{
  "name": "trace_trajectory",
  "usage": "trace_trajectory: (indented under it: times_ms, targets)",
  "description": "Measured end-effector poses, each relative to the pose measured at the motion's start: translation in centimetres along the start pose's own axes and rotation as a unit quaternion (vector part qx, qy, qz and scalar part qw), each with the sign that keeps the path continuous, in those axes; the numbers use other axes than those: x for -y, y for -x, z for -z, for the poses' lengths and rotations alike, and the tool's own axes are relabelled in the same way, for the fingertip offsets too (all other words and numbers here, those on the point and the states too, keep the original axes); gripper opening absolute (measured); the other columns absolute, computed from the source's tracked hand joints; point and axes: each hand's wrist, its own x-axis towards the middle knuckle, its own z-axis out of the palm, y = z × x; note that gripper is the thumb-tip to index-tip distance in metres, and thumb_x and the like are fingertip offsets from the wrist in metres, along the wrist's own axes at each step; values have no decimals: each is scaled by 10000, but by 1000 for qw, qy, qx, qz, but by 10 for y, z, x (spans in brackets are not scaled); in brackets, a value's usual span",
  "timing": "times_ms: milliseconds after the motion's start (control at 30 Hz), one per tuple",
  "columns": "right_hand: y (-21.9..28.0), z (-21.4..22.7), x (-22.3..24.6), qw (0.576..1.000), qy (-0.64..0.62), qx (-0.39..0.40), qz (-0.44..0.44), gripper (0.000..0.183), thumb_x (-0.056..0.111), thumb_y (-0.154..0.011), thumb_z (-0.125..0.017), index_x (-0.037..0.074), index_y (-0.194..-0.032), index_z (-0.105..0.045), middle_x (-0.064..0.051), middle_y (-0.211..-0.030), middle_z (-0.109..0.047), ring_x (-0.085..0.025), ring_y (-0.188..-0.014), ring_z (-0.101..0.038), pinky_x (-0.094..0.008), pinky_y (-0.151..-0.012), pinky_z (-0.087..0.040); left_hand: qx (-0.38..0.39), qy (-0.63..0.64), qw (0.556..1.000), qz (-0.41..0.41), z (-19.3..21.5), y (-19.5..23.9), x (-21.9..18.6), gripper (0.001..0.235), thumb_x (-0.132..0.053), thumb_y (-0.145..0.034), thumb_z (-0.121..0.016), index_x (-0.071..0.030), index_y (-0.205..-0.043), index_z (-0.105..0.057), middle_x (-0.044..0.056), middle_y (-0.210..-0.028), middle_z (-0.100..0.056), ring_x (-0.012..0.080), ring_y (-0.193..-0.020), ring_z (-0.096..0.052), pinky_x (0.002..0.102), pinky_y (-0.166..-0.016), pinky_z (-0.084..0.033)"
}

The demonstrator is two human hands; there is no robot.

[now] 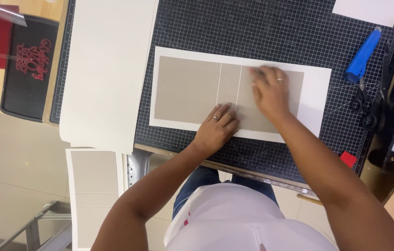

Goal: Applying glue to cardboard pieces with a roller and adhering them to a large white sheet, then smoothing with a squeegee.

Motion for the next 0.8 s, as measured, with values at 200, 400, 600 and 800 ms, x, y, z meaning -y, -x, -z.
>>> trace_trajectory:
  times_ms: [200, 400, 600, 800]
  targets:
    - [-15, -19, 16, 998, 58, -14, -4, 350, 103, -977, -673, 167, -1314, -740, -68, -1184, -640, -309, -1154, -568, -448, -925, -457, 10, 22, 1000, -11, 3, 5, 6, 314, -378, -976, -681, -200, -1234, -695, 41, -1276, -614, 319, -1387, -522, 496, -1214, -387]
    - [-29, -26, -18, 998, -57, -2, -4, 281, 177, -875, -800, 221, -1153, -791, 6, -1069, -649, -280, -1019, -610, -433, -857, -507, 13, 135, 991, 16, 1, 15, 25, 570, -386, -838, -822, -181, -1338, -642, 58, -1286, -606, 352, -1362, -532, 486, -1218, -411]
    - [-32, -1, -14, 998, -65, 5, 8, 403, 151, -979, -726, 120, -1380, -712, -100, -1229, -647, -349, -1169, -574, -497, -941, -476, 9, 66, 998, -12, 47, 29, 45, 595, -490, -833, -815, -214, -1329, -637, 17, -1263, -620, 278, -1289, -563, 512, -1182, -402]
    - [-26, -9, 1, 1000, -30, -6, -6, 347, 216, -1050, -663, 86, -1368, -712, -111, -1231, -611, -342, -1210, -522, -511, -995, -433, -5, 32, 997, -65, 64, 42, 72, 526, -527, -905, -736, -198, -1306, -648, 26, -1225, -650, 260, -1221, -612, 480, -1152, -432]
